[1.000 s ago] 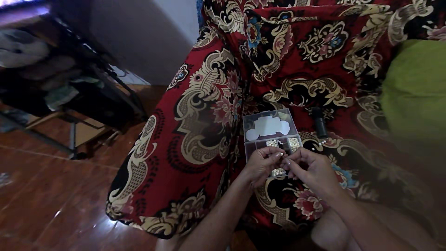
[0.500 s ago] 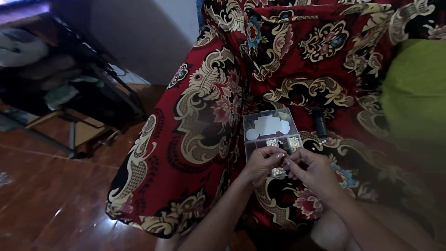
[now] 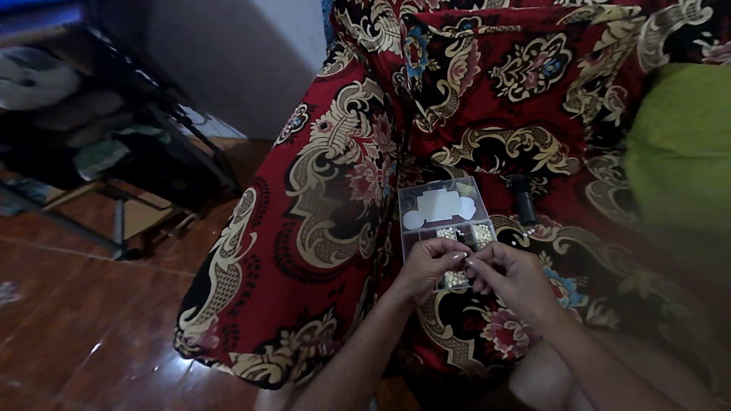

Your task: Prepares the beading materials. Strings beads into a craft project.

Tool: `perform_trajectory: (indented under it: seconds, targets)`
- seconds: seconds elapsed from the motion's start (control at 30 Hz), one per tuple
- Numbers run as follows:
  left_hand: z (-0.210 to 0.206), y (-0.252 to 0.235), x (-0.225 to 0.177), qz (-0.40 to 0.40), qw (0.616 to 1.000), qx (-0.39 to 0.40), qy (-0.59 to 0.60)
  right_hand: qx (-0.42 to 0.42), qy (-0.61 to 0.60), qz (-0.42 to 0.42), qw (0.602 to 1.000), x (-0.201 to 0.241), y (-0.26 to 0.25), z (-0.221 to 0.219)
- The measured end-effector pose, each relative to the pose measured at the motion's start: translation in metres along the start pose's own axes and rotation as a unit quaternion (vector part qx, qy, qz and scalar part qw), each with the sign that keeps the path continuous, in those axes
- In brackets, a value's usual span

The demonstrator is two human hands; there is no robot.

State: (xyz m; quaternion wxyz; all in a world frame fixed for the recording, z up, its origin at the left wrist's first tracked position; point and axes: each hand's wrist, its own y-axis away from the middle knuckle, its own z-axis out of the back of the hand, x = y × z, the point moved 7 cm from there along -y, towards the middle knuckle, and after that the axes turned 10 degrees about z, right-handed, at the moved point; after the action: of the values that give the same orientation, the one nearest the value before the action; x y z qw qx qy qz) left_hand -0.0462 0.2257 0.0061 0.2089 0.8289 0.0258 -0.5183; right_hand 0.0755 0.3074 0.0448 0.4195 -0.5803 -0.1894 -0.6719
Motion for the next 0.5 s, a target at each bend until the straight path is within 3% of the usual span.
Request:
perform_trajectory:
  seconds: [0.5]
  targets:
    - [0.0013,0.0013,-0.0060,-0.041,0.999,0.007,-0.028,-0.011,-0.069,-0.006,0.998,-0.0012,-0.0011,0.0009]
